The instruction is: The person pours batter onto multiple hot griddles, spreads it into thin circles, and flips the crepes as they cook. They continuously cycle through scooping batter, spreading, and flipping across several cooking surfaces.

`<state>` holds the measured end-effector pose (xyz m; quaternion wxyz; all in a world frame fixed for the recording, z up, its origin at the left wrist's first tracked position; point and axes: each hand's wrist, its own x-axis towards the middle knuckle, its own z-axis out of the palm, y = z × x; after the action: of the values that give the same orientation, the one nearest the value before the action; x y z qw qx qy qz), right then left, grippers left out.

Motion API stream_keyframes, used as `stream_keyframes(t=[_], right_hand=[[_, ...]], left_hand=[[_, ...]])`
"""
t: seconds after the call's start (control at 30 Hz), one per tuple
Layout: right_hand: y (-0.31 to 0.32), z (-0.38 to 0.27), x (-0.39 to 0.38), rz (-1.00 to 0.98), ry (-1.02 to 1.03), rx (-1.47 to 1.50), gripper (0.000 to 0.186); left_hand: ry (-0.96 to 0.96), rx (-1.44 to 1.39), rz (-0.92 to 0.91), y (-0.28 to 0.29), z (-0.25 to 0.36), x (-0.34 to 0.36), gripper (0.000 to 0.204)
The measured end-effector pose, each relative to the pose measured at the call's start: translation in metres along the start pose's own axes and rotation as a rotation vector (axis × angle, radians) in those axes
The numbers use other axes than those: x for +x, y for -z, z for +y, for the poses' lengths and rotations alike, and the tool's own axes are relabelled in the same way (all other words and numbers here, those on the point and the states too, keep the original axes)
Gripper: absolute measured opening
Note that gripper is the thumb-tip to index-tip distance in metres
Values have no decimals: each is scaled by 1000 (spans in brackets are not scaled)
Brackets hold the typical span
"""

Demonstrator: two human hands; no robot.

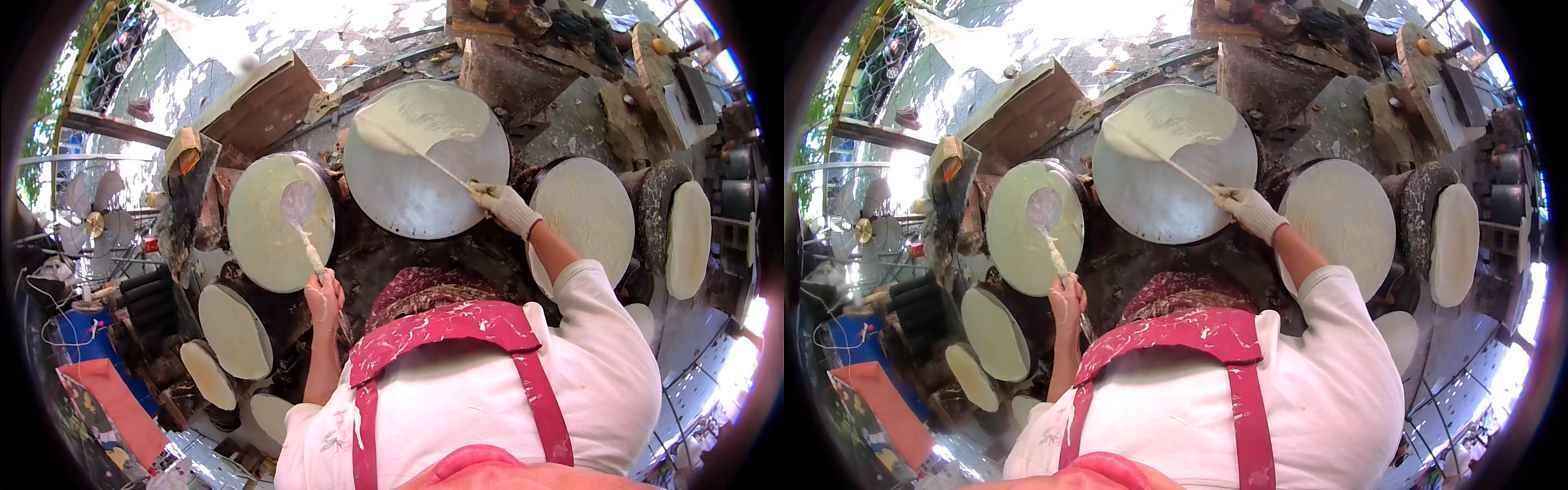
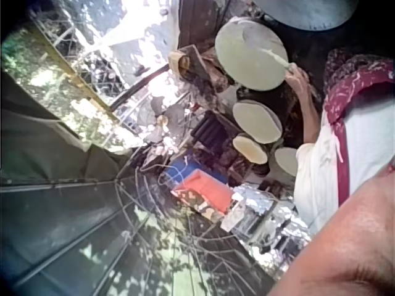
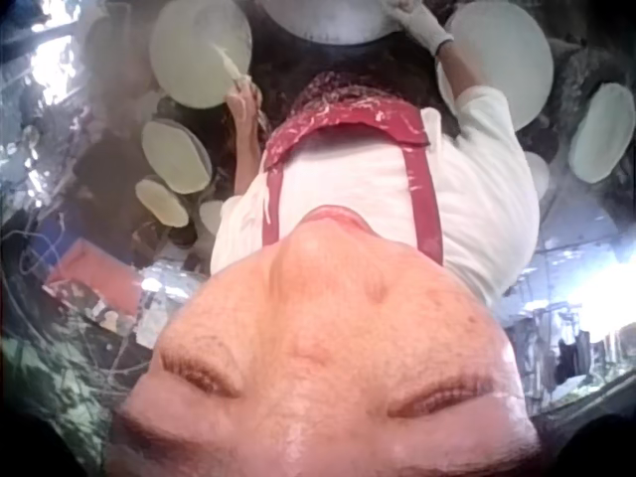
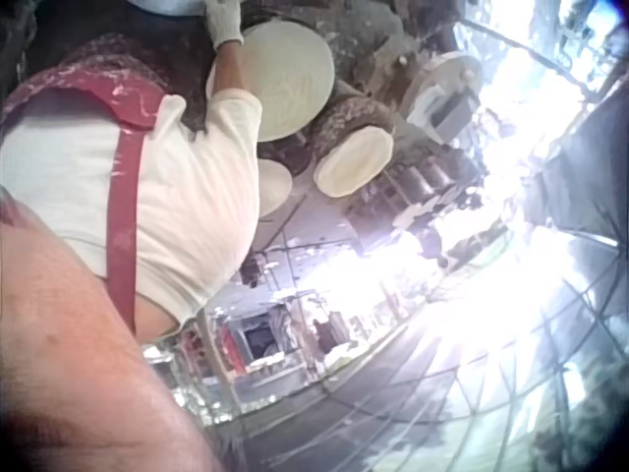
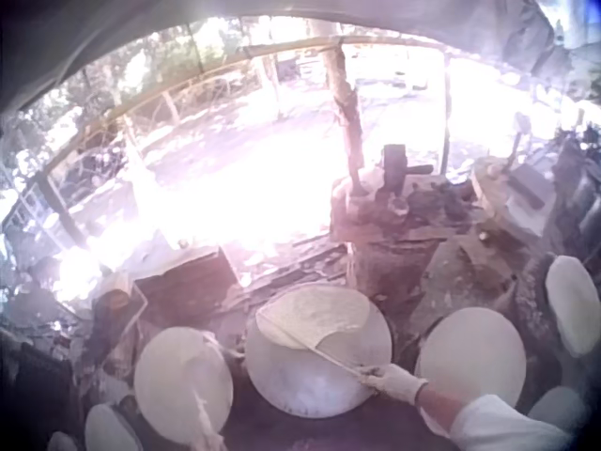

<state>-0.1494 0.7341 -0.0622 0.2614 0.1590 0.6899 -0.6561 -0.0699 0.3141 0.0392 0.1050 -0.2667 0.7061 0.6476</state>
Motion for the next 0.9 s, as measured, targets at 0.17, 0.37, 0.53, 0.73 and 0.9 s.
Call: stream_keyframes(t=[0.17,0.37,0.53,0.73,0.9], right_hand=[[50,-47,8,79,193,-110,39],[35,-73,1,-172,-164,-153,42],[63,-78,10,-181,0,-257,37],[64,-66,61,-328,148,-376,38],[92,-72,23,-345,-20,-323,39]], left_hand=[[15,6,65,1,-1,-7,20],[55,10,93,0,-10,-15,21],[40,44,115,6,-9,-9,21],[5,267,86,-3,-1,61,20],[-458,863,135,-20,-19,109,23]])
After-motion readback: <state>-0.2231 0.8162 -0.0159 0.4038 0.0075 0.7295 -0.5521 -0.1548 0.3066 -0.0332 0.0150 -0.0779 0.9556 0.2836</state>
